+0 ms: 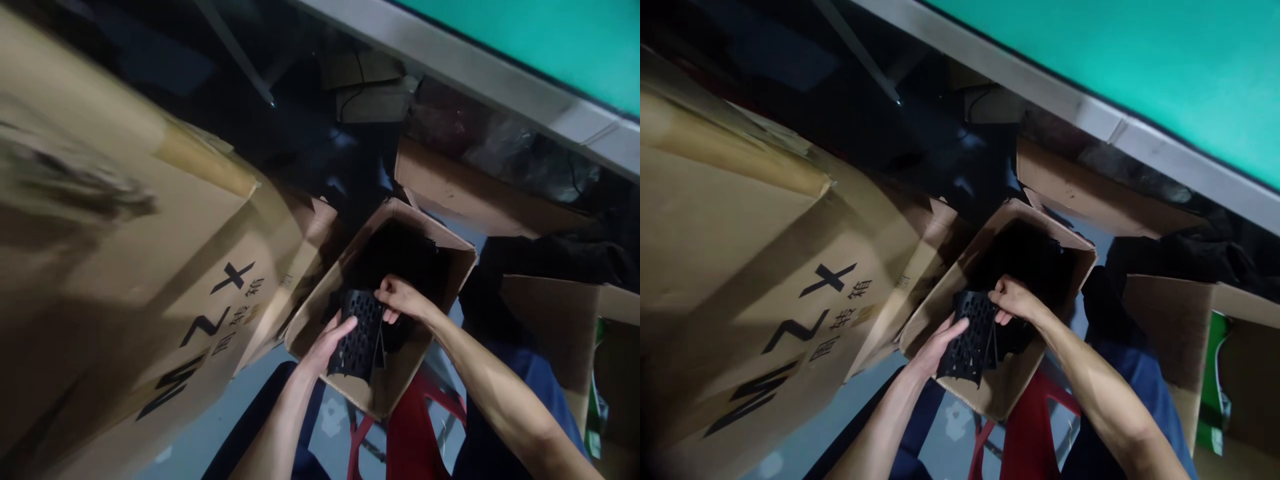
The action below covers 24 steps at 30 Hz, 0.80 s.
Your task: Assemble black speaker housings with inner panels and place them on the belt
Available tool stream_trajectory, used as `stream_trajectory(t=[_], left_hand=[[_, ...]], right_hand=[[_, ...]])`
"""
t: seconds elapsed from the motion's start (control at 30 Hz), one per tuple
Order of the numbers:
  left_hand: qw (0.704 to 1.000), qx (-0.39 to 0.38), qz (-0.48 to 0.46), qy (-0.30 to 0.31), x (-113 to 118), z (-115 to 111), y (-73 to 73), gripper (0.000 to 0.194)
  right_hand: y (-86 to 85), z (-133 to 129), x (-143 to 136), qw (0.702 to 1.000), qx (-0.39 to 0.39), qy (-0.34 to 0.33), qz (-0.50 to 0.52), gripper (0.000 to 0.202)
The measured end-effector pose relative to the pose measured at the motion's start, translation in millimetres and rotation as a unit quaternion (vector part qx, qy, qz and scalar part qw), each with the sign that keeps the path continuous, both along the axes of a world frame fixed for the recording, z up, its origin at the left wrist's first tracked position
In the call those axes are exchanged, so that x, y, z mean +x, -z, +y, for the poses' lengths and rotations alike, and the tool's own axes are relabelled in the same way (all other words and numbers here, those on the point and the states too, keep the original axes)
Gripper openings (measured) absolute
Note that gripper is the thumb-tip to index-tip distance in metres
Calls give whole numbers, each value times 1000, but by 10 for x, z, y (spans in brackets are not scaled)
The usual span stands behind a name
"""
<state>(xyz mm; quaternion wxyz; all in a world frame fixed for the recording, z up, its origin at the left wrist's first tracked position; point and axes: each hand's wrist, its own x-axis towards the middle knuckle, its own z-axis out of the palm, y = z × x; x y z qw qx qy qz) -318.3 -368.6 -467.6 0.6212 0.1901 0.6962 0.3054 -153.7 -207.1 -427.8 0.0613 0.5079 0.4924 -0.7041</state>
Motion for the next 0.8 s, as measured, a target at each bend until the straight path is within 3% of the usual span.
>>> stream_trajectory(t=[0.1,0.2,0.3,0.4,0.47,0.6,0.8], left_hand=[[990,-23,-90,-110,49,42,-41,69],[962,-42,-155,-219,1,76,-100,51],[928,-40,-231,-289,-82,147,-164,35],[906,-55,-267,-324,-117,242,-210,32],[902,-56,-261,-341,-106,286,-232,34],[898,-43,-267,-347,-50,297,-297,40],[885,-12,-302,-355,34,277,-405,43]], right_hand=[[310,152,74,981,107,104,-127,29],[675,521,325,919,206,184,-280,27],[1015,808,566,886,228,197,-353,28],[1167,871,690,873,245,176,-383,26],[1110,831,730,863,271,163,-394,30],[747,653,748,856,329,132,-377,37],[267,-9,383,906,338,54,-249,30]])
